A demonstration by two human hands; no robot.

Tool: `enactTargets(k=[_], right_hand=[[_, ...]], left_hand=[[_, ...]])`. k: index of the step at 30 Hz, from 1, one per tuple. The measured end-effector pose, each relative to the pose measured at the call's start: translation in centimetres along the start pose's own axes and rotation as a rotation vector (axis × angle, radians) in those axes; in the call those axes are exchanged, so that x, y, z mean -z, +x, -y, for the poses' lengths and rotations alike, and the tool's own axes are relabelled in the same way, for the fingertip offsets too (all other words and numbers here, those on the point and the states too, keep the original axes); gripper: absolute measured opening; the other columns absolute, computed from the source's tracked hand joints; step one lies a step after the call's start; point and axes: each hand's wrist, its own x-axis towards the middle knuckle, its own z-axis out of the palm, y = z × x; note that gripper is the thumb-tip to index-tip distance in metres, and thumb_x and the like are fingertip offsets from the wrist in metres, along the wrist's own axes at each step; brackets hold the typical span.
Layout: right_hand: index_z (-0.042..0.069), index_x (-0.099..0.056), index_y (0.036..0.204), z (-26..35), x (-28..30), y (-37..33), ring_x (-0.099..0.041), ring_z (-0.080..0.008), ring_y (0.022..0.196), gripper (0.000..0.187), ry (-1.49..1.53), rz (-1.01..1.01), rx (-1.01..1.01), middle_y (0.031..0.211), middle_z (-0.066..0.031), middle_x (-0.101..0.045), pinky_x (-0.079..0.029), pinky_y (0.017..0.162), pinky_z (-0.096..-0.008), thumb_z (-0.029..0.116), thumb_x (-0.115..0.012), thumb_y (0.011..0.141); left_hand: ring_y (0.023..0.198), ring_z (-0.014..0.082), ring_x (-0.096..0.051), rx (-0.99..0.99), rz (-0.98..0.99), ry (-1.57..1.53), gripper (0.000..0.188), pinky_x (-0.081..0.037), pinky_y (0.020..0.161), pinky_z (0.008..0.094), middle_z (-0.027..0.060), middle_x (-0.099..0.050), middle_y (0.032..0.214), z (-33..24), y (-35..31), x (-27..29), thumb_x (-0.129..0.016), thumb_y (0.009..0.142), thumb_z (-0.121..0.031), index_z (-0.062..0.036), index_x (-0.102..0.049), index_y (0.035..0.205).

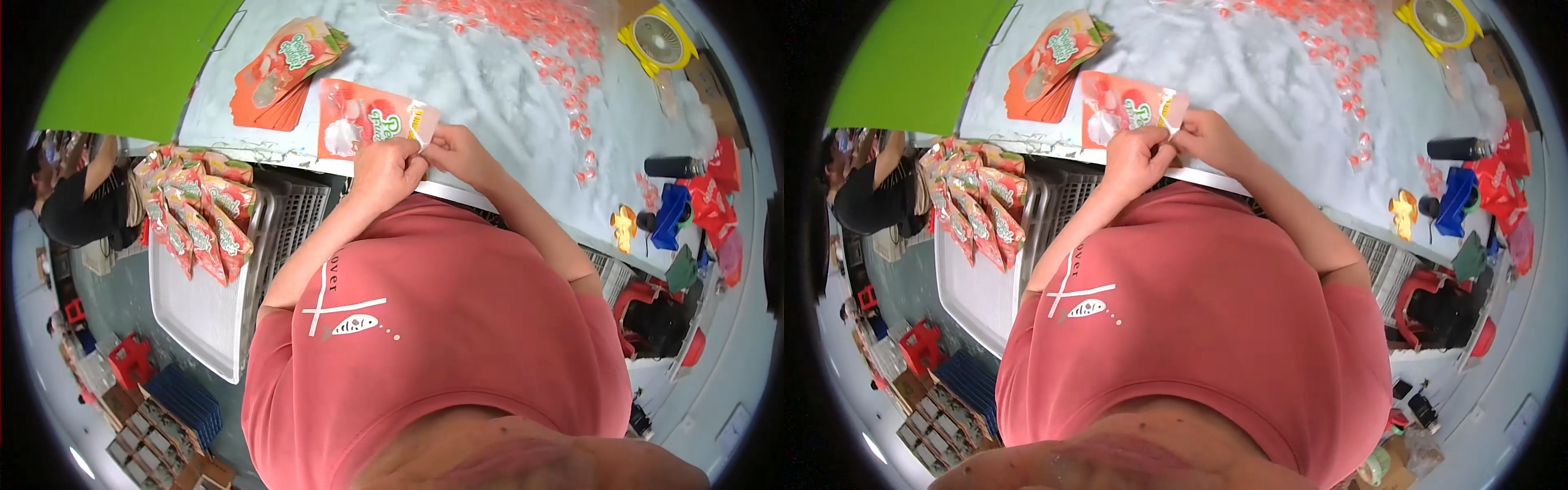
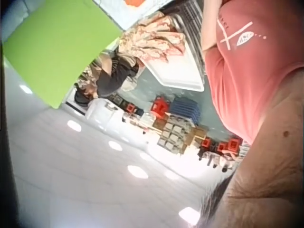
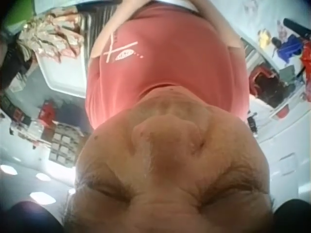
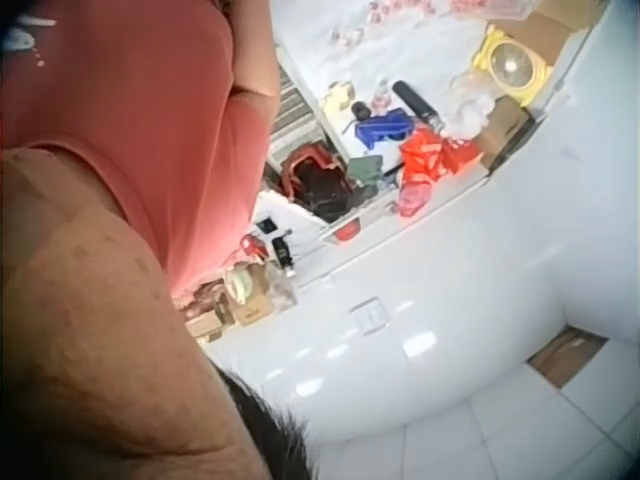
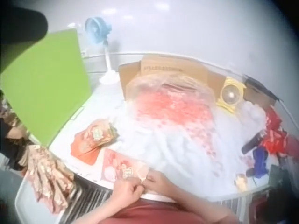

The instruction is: Packaging small red candies into labeled plastic bags at a workstation.

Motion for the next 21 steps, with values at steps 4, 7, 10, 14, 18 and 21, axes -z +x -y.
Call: enactTargets(k=[4, 7, 10, 14, 18, 21], right_hand=[[0.003, -0.060, 0.124, 2.2, -0.8, -1.0, -0.061, -0.0094, 0.097, 0.030, 0.579, -0.105, 0.149, 0.104, -0.0096, -0.067, -0.049, 0.083, -0.0279, 0.010, -0.052, 0.096], [0.000, -0.059, 0.122, 1.4, -0.3, -1.1, -0.060, -0.0142, 0.106, 0.028, 0.407, -0.149, 0.234, 0.116, -0.0097, -0.063, -0.048, 0.089, -0.0306, 0.009, -0.050, 0.097], [-0.002, -0.061, 0.116, -0.1, -0.9, -1.2, -0.059, -0.0171, 0.111, 0.024, -0.056, -0.161, 0.291, 0.123, -0.0064, -0.062, -0.048, 0.091, -0.0330, 0.006, -0.047, 0.098], [0.000, -0.062, 0.115, -0.6, -1.6, -1.3, -0.060, -0.0172, 0.108, 0.027, -0.257, -0.155, 0.172, 0.118, -0.0056, -0.064, -0.048, 0.091, -0.0322, 0.003, -0.045, 0.095], [0.002, -0.064, 0.109, -0.1, -2.4, -1.4, -0.063, -0.0163, 0.098, 0.022, 0.403, -0.085, 0.158, 0.105, -0.0060, -0.067, -0.050, 0.082, -0.0333, 0.003, -0.048, 0.093], [0.002, -0.064, 0.102, 0.7, -2.2, -1.3, -0.063, -0.0128, 0.091, 0.016, 1.043, -0.118, 0.017, 0.095, -0.0046, -0.067, -0.049, 0.078, -0.0316, 0.005, -0.052, 0.091]], left_hand=[[0.057, 0.0341, -0.061, 0.026, 0.012, 0.005, 0.012, -0.046, 0.053, 0.0415, 0.0153, -0.060, 0.064, -0.3, 0.5, 0.3, -0.062, 0.078, -0.012, -0.0017, -0.061, 0.072], [0.061, 0.0347, -0.063, 0.057, -0.020, -0.014, 0.015, -0.048, 0.055, 0.0453, 0.0122, -0.063, 0.065, -1.0, 1.1, 0.5, -0.061, 0.075, -0.015, -0.0040, -0.060, 0.065], [0.059, 0.0345, -0.062, 0.118, 0.000, 0.042, 0.017, -0.048, 0.054, 0.0457, 0.0125, -0.061, 0.061, -1.5, 1.2, 0.6, -0.061, 0.075, -0.016, -0.0051, -0.059, 0.063], [0.056, 0.0337, -0.060, 0.057, 0.027, -0.016, 0.017, -0.047, 0.053, 0.0434, 0.0144, -0.059, 0.059, -1.5, 1.1, -0.3, -0.061, 0.077, -0.016, -0.0047, -0.061, 0.066], [0.057, 0.0339, -0.061, 0.038, 0.107, 0.030, 0.018, -0.047, 0.054, 0.0423, 0.0148, -0.060, 0.061, -2.8, 1.8, -0.3, -0.060, 0.080, -0.018, -0.0050, -0.064, 0.068], [0.059, 0.0341, -0.061, -0.004, 0.134, 0.062, 0.018, -0.048, 0.055, 0.0429, 0.0145, -0.061, 0.062, -2.5, 1.6, -0.7, -0.060, 0.079, -0.018, -0.0063, -0.065, 0.067]])
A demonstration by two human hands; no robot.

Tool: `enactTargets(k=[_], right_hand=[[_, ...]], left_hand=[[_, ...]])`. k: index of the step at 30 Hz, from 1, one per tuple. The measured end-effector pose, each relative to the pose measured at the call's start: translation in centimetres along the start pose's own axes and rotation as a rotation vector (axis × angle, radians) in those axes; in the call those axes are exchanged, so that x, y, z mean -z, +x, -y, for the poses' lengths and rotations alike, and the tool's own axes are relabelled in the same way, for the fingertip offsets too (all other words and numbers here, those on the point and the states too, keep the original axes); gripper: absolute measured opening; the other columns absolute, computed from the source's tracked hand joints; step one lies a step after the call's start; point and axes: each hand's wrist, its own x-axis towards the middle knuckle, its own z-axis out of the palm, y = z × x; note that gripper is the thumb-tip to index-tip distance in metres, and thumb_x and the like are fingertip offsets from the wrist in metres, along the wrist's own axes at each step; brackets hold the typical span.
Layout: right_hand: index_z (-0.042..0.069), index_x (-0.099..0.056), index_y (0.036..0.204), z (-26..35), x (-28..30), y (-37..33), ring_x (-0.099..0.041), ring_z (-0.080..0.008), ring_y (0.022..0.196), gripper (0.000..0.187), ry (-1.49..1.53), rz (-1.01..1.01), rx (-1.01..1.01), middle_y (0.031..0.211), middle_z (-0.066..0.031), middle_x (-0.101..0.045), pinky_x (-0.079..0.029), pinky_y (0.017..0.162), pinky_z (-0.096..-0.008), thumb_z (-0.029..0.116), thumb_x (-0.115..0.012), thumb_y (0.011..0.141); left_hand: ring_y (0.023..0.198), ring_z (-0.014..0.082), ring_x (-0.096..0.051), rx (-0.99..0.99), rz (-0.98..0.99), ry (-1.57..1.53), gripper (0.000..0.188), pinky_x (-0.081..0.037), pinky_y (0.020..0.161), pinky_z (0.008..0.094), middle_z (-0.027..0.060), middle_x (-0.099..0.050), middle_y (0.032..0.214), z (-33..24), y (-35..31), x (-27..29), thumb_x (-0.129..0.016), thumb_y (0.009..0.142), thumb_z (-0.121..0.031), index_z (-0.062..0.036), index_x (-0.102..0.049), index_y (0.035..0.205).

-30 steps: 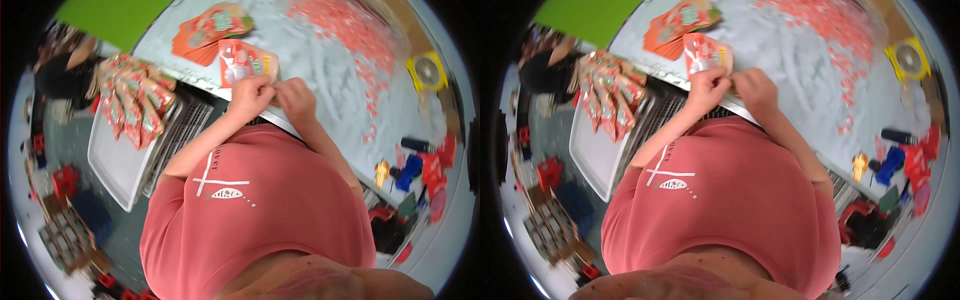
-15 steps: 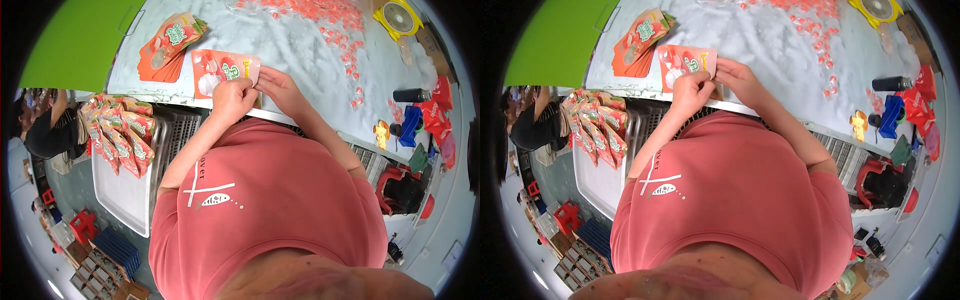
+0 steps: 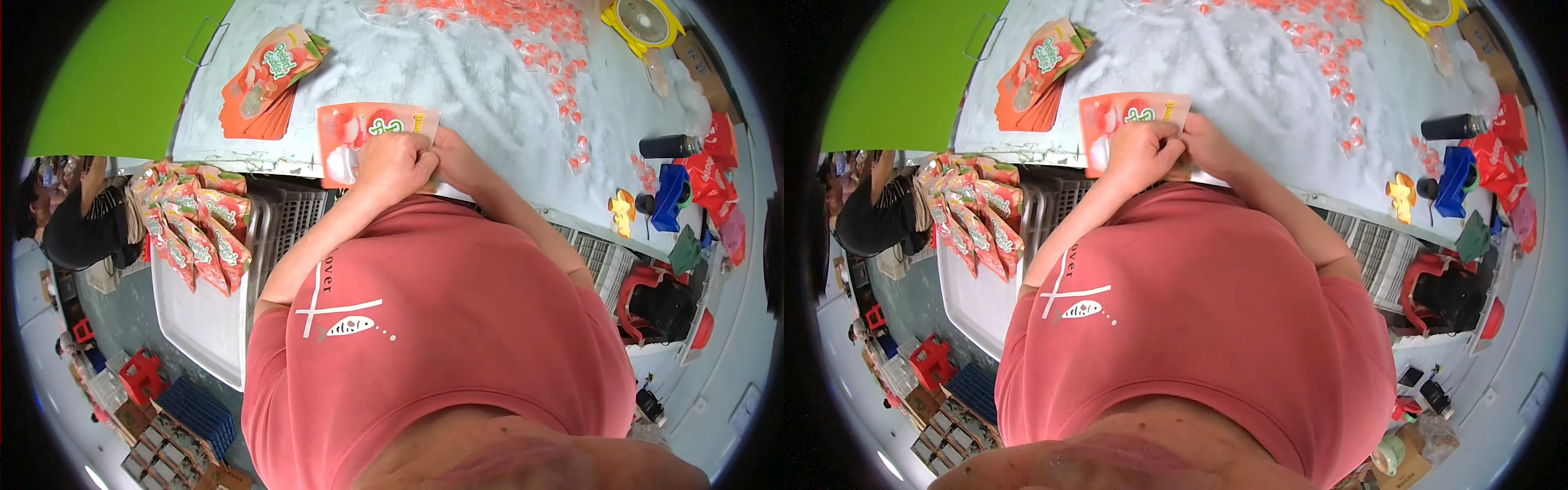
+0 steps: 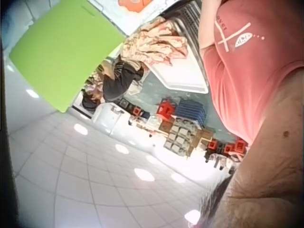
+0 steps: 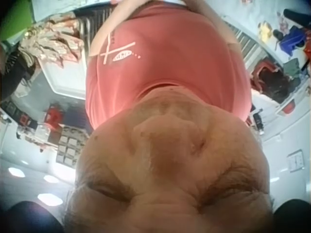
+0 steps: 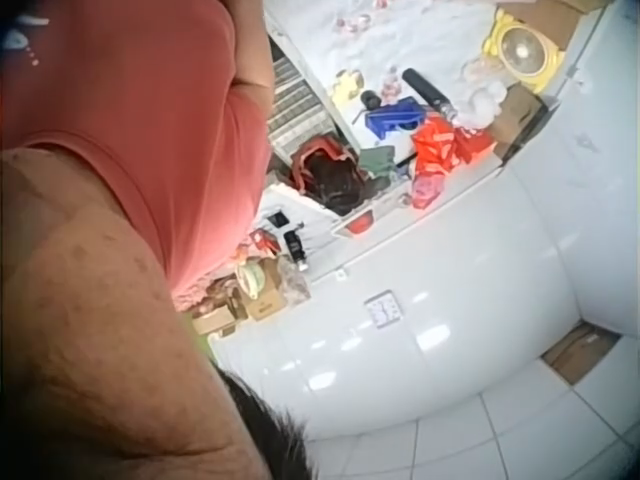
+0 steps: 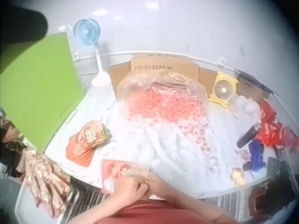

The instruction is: Packaging small red candies into labeled plastic bags at a workstation.

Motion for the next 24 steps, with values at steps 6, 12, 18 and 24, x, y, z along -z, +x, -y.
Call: enactTargets(k=[6, 12, 18, 24], right_hand=[[0.004, -0.065, 0.105, -1.4, 4.3, 1.1, -0.060, -0.0127, 0.095, 0.020, -0.983, 0.272, 0.022, 0.103, -0.0040, -0.066, -0.050, 0.080, -0.0296, 0.003, -0.062, 0.085], [0.003, -0.063, 0.109, -2.1, 1.9, -0.2, -0.059, -0.0112, 0.094, 0.021, -0.438, 0.133, -0.107, 0.106, -0.0039, -0.064, -0.050, 0.079, -0.0284, 0.002, -0.059, 0.089], [0.005, -0.063, 0.110, -2.0, 2.5, -0.7, -0.058, -0.0108, 0.096, 0.021, -0.560, 0.233, 0.178, 0.107, -0.0041, -0.063, -0.051, 0.078, -0.0280, 0.002, -0.061, 0.089], [0.009, -0.061, 0.110, -6.4, 8.4, 2.7, -0.058, -0.0085, 0.092, 0.036, -0.564, 0.337, 0.194, 0.104, -0.0002, -0.061, -0.052, 0.074, -0.0275, 0.012, -0.077, 0.079]], left_hand=[[0.060, 0.0357, -0.063, 0.060, 0.050, -0.120, 0.020, -0.050, 0.058, 0.0460, 0.0151, -0.062, 0.060, 0.3, -0.2, -1.5, -0.061, 0.077, -0.021, -0.0058, -0.067, 0.066], [0.059, 0.0374, -0.061, 0.075, 0.133, -0.174, 0.021, -0.049, 0.057, 0.0468, 0.0168, -0.059, 0.058, -0.4, 0.6, -0.8, -0.061, 0.076, -0.020, -0.0039, -0.065, 0.064], [0.059, 0.0356, -0.061, 0.036, 0.175, -0.135, 0.014, -0.047, 0.056, 0.0441, 0.0170, -0.060, 0.062, -0.6, 0.1, -0.2, -0.059, 0.078, -0.014, -0.0035, -0.066, 0.072], [0.063, 0.0347, -0.062, -0.025, 0.142, -0.084, 0.014, -0.047, 0.056, 0.0444, 0.0148, -0.062, 0.067, 0.0, -0.6, -2.0, -0.061, 0.077, -0.016, -0.0035, -0.062, 0.071]])
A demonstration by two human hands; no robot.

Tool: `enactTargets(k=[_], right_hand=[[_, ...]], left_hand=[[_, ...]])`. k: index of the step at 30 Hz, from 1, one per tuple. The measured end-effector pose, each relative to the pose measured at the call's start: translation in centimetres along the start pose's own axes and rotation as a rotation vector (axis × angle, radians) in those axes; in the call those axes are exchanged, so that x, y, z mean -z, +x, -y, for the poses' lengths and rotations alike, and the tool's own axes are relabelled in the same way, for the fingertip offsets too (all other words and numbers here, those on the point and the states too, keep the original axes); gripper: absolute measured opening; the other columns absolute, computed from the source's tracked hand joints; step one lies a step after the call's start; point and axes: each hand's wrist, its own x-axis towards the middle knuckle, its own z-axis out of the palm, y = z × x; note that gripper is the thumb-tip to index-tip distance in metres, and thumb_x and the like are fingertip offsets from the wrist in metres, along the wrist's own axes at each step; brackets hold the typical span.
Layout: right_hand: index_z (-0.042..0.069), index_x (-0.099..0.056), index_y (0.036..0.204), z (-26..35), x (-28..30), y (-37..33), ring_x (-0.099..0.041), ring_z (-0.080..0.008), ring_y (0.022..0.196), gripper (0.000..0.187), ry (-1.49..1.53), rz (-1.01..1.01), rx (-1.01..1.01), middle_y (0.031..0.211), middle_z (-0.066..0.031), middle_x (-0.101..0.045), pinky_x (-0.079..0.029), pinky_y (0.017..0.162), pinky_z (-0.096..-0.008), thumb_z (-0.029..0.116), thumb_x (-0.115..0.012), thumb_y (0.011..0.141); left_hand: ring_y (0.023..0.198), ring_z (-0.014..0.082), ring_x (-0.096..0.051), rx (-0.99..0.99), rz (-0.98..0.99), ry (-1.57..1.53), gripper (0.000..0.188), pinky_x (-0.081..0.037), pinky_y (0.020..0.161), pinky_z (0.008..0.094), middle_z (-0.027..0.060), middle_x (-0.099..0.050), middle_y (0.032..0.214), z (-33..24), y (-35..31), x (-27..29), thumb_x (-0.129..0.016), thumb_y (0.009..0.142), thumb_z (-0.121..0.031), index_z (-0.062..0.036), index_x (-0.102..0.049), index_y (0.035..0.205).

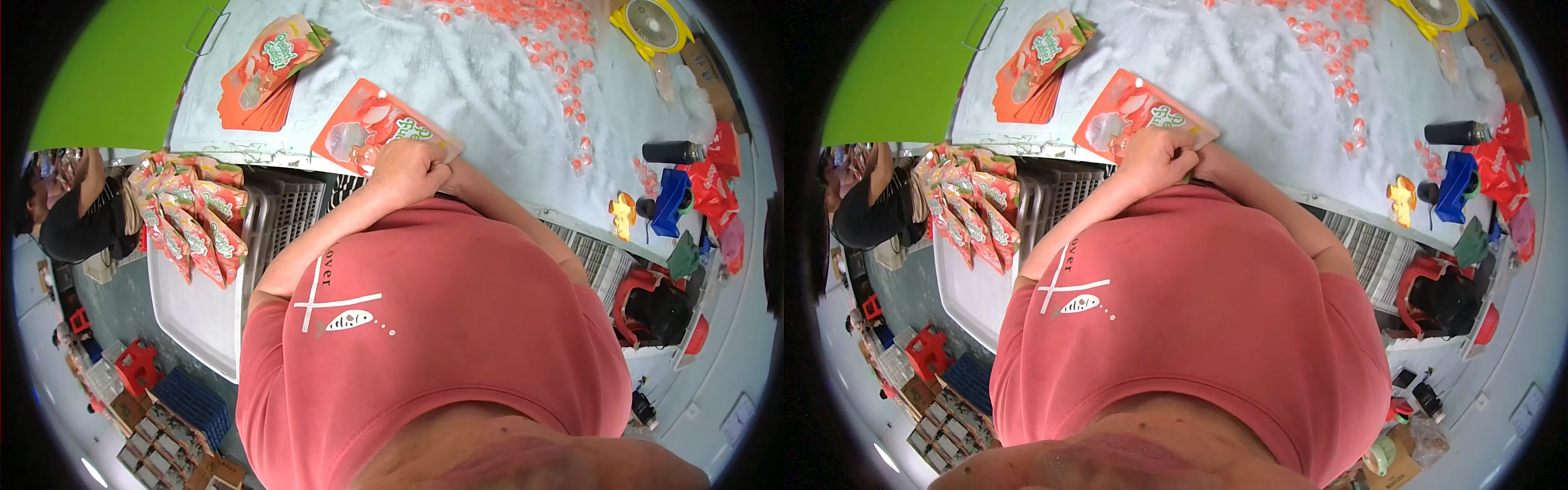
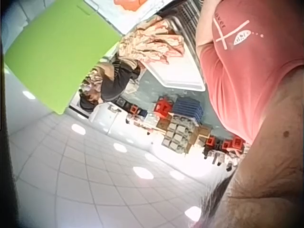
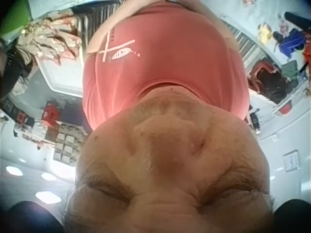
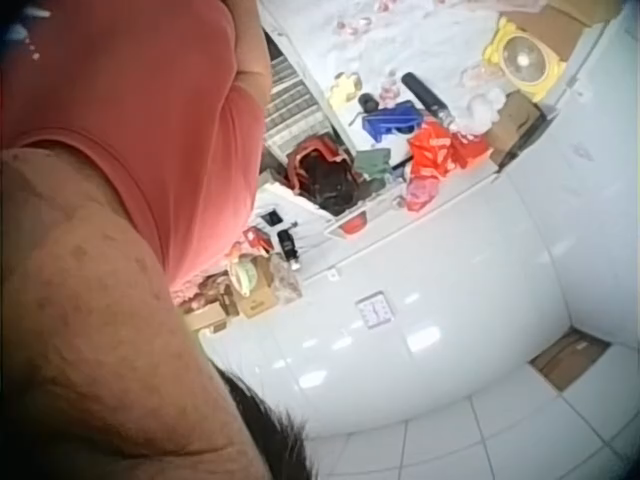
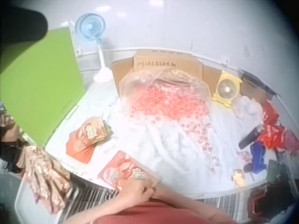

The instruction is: Packaging small red candies into labeled plastic bags at a workstation.

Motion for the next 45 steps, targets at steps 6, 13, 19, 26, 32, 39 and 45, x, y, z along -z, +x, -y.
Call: enactTargets(k=[6, 13, 19, 26, 32, 39, 45], right_hand=[[0.009, -0.059, 0.116, 3.8, -0.9, 0.4, -0.058, -0.0114, 0.099, 0.035, 0.339, -0.077, 0.020, 0.113, -0.0015, -0.061, -0.052, 0.080, -0.0301, 0.012, -0.073, 0.084], [0.008, -0.055, 0.123, 8.8, -1.0, -1.4, -0.058, -0.0139, 0.103, 0.042, -0.178, -0.008, 0.227, 0.117, -0.0041, -0.061, -0.051, 0.088, -0.0303, 0.015, -0.073, 0.086], [0.004, -0.063, 0.111, 5.5, -0.5, -3.7, -0.057, -0.0145, 0.100, 0.027, -0.520, 0.006, 0.309, 0.117, -0.0047, -0.059, -0.048, 0.089, -0.0296, 0.023, -0.066, 0.091], [-0.003, -0.065, 0.108, 10.7, 1.2, -7.5, -0.059, -0.0119, 0.090, 0.026, 0.097, -0.083, -0.348, 0.095, -0.0046, -0.066, -0.050, 0.085, -0.0298, 0.019, -0.057, 0.096], [0.008, -0.060, 0.127, 8.4, 11.7, -15.0, -0.059, -0.0260, 0.116, 0.037, -1.105, -1.308, 0.151, 0.132, -0.0151, -0.058, -0.048, 0.093, -0.0361, 0.024, -0.062, 0.094], [0.019, -0.051, 0.139, 6.2, 18.3, -13.9, -0.039, -0.0373, 0.136, 0.052, -1.593, -1.095, -0.191, 0.149, -0.0103, -0.041, -0.031, 0.110, -0.0536, 0.036, -0.063, 0.092], [0.024, -0.051, 0.140, 5.5, 14.9, -7.4, -0.039, -0.0349, 0.138, 0.052, -1.614, -0.861, -0.061, 0.150, -0.0092, -0.041, -0.029, 0.112, -0.0567, 0.040, -0.062, 0.091]], left_hand=[[0.068, 0.0328, -0.062, -0.057, 0.140, -0.032, 0.009, -0.047, 0.058, 0.0420, 0.0129, -0.063, 0.074, -0.3, 0.2, 1.0, -0.064, 0.079, -0.015, -0.0055, -0.065, 0.077], [0.127, 0.0321, -0.050, -0.348, -0.035, 0.179, 0.060, -0.032, 0.109, 0.0541, 0.0137, -0.062, 0.123, -0.2, 0.9, 3.6, -0.075, 0.079, -0.037, -0.0117, -0.058, 0.130], [0.106, 0.0377, -0.058, -0.307, 0.187, 0.208, 0.059, -0.043, 0.096, 0.0495, 0.0163, -0.064, 0.114, 0.7, 0.6, 3.6, -0.076, 0.079, -0.037, -0.0044, -0.059, 0.125], [0.080, 0.0375, -0.062, -0.298, 0.056, 0.240, 0.037, -0.049, 0.073, 0.0430, 0.0183, -0.066, 0.088, 3.7, -2.0, 1.4, -0.073, 0.084, -0.023, -0.0015, -0.063, 0.113], [0.067, 0.0333, -0.063, -0.128, 0.062, 0.220, 0.017, -0.049, 0.063, 0.0383, 0.0172, -0.065, 0.073, 4.5, -3.0, 2.3, -0.058, 0.096, -0.009, -0.0006, -0.068, 0.107], [0.070, 0.0317, -0.059, -0.113, -0.083, 0.015, 0.010, -0.047, 0.065, 0.0384, 0.0170, -0.063, 0.078, 3.5, -2.9, 1.9, -0.062, 0.092, -0.009, -0.0016, -0.068, 0.097], [0.081, 0.0246, -0.053, -0.051, -0.022, 0.198, 0.010, -0.044, 0.073, 0.0341, 0.0086, -0.057, 0.083, 1.0, -3.7, 4.1, -0.067, 0.088, -0.004, -0.0002, -0.072, 0.096]])
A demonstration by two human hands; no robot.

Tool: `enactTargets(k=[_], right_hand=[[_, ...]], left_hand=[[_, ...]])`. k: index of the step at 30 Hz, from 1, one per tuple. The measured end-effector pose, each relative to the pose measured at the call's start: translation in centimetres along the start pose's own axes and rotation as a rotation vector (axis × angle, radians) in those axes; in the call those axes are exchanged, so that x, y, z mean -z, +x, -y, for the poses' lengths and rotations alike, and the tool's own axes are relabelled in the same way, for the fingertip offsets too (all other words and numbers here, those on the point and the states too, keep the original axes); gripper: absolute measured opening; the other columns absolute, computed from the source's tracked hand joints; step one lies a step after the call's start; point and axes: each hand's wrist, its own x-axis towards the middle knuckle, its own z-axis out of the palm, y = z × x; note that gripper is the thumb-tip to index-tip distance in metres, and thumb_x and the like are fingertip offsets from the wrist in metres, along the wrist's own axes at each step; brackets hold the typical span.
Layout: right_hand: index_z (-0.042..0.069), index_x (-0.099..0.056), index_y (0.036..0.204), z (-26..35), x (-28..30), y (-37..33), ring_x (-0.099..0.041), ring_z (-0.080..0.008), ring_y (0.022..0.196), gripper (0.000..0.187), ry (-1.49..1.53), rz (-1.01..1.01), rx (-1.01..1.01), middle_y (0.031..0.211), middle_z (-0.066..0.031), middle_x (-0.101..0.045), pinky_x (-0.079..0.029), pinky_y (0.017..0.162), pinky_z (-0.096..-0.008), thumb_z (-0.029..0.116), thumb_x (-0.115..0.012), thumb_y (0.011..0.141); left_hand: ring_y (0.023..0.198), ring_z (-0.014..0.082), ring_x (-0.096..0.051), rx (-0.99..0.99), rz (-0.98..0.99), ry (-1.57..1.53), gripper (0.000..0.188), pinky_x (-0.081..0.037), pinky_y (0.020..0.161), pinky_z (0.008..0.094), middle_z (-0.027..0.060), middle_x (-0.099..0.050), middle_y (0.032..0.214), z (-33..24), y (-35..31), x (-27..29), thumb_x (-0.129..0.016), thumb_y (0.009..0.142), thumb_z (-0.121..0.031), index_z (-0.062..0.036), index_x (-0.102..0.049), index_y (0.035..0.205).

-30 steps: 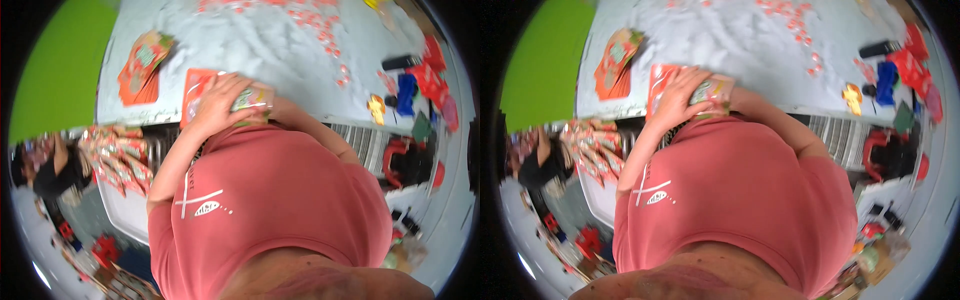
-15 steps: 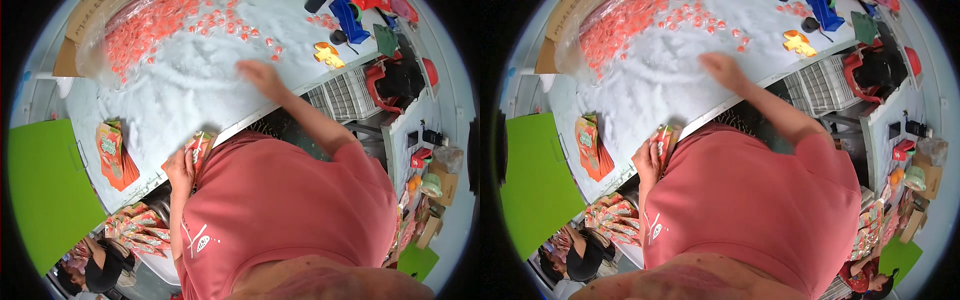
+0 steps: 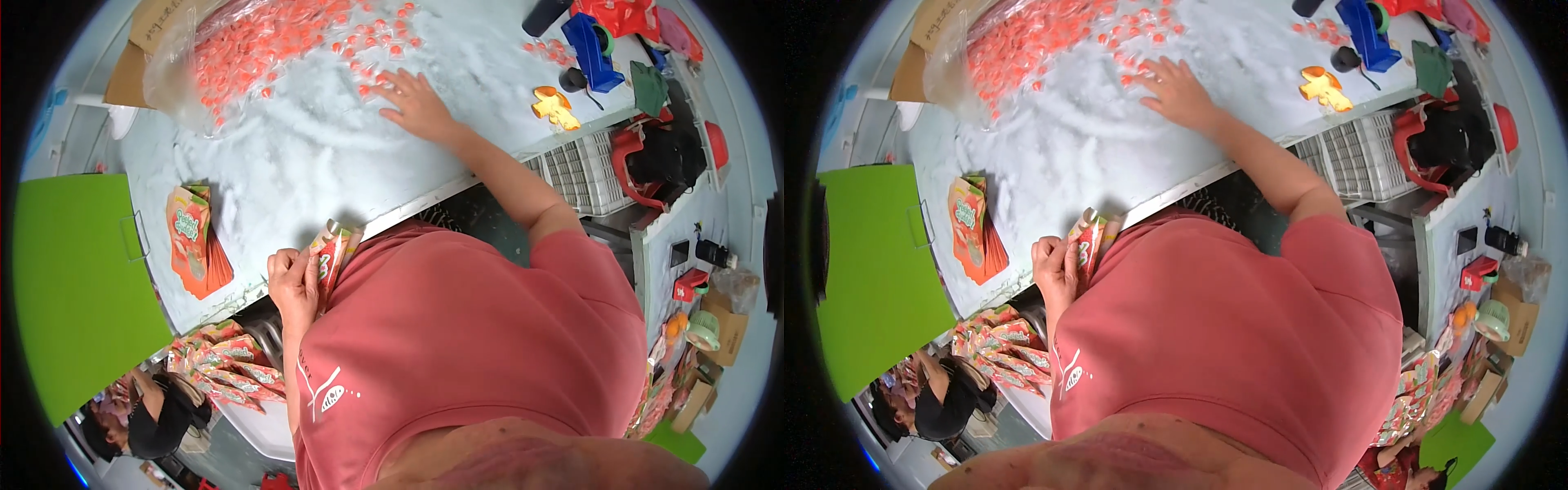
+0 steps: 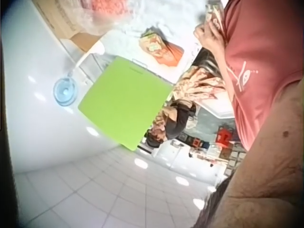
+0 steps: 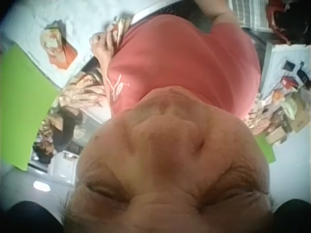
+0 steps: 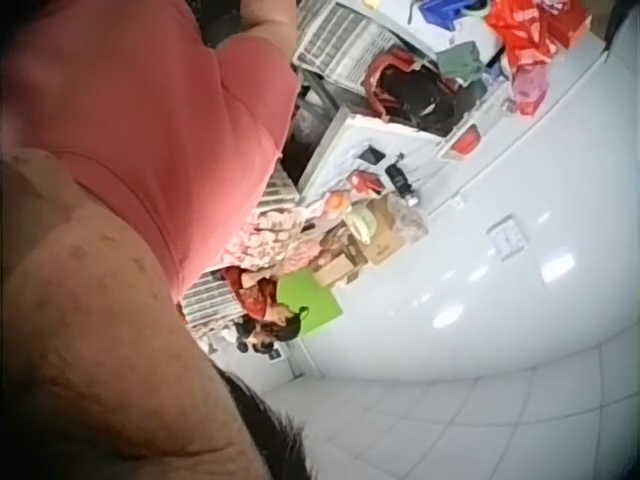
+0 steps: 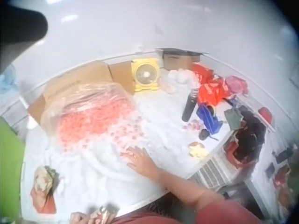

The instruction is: Packaging small red candies into labeled plastic bags at a workstation.

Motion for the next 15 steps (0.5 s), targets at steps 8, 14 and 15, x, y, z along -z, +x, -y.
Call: enactTargets(k=[8, 14, 15], right_hand=[[0.018, -0.061, 0.128, 1.3, -1.4, 4.6, -0.043, -0.0366, 0.133, 0.041, 0.556, -0.371, -0.048, 0.145, -0.0149, -0.044, -0.036, 0.109, -0.0488, 0.032, -0.067, 0.090], [0.011, -0.061, 0.125, -10.1, -1.4, 11.8, -0.046, -0.0348, 0.128, 0.042, -0.013, -0.409, -0.169, 0.137, -0.0154, -0.051, -0.040, 0.104, -0.0476, 0.032, -0.064, 0.089], [0.007, -0.060, 0.124, -10.6, -1.8, 12.5, -0.046, -0.0322, 0.128, 0.049, -0.189, -0.432, -0.148, 0.130, -0.0167, -0.056, -0.038, 0.103, -0.0501, 0.040, -0.061, 0.089]], left_hand=[[0.069, 0.0120, -0.057, 0.241, -0.003, -0.464, 0.014, -0.045, 0.064, 0.0250, 0.0078, -0.065, 0.082, 0.4, -1.4, 1.8, -0.063, 0.090, 0.005, 0.0029, -0.070, 0.102], [0.069, 0.0090, -0.053, 0.319, -0.050, -0.338, 0.009, -0.043, 0.064, 0.0234, 0.0038, -0.062, 0.078, 0.9, -2.6, 2.5, -0.064, 0.094, -0.003, 0.0039, -0.069, 0.098], [0.071, 0.0093, -0.053, 0.362, -0.065, -0.316, 0.009, -0.044, 0.065, 0.0239, 0.0043, -0.062, 0.078, 0.7, -2.7, 2.7, -0.064, 0.093, -0.003, 0.0040, -0.069, 0.097]])
